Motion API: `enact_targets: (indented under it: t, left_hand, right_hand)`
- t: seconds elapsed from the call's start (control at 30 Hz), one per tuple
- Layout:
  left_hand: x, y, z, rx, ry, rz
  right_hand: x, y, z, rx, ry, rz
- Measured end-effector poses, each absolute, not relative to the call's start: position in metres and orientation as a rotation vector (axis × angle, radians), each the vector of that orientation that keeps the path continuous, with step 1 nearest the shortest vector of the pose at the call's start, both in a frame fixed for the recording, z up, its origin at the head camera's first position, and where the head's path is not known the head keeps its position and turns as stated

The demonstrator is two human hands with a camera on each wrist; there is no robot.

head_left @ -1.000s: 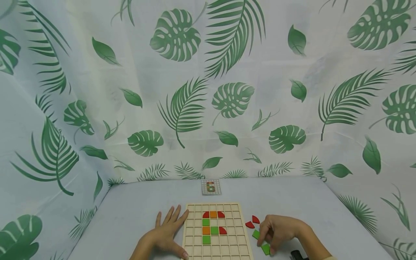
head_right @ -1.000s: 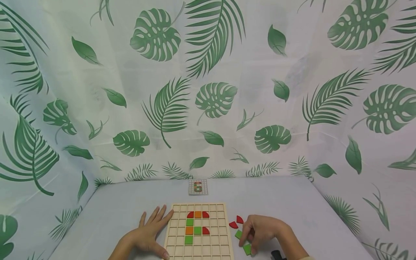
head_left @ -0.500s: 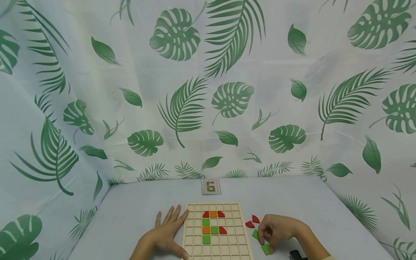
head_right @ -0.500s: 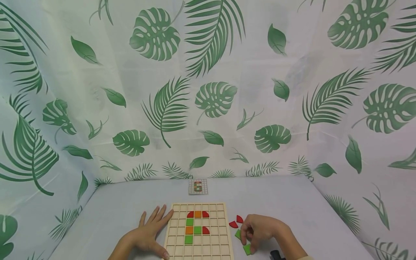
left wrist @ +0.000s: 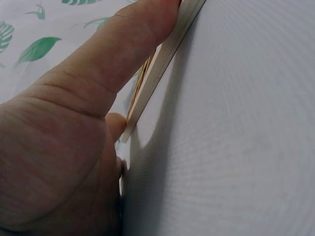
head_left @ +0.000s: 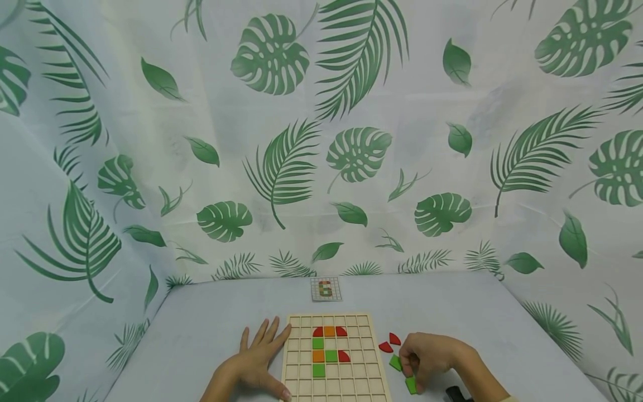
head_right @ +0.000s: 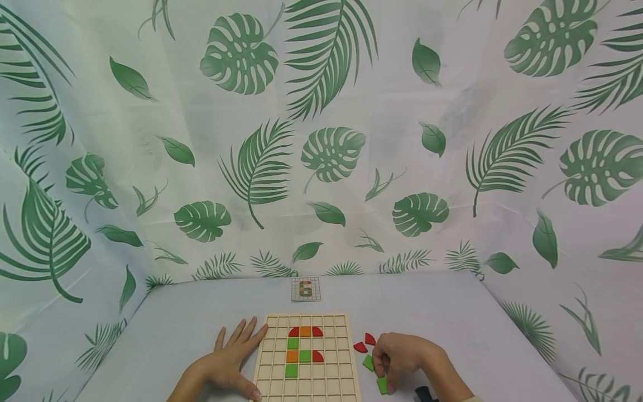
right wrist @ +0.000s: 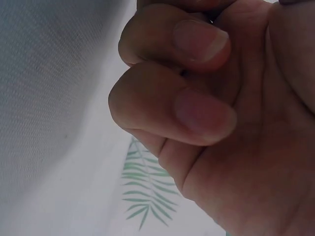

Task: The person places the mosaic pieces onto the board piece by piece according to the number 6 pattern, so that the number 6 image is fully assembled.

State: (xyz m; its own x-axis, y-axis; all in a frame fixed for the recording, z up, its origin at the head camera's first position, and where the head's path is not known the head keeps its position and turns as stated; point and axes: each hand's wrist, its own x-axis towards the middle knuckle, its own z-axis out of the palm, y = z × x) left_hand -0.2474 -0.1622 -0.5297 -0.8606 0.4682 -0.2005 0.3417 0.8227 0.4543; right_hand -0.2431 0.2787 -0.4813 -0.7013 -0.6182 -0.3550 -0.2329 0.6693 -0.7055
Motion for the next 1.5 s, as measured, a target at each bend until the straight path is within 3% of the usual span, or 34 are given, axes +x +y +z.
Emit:
enact_targets:
  t: [0.2,0.5,1.5]
  left_hand:
    - [-0.247,-0.161,-0.528,0.607,2.704,0.594]
    - [-0.247,-0.162,-0.529,0.621,2.703,0.603]
    - [-0.246,-0.161,-0.525,0.614,2.688,0.625]
  right_hand:
    - [-0.246,0.280,-0.483,-0.682,2.258,-0.892]
    - [-0.254,0.281,-0.487,-0.930,2.248,-1.082]
    - [-0.257,0.239,-0.492,-0.950,2.481,-1.493]
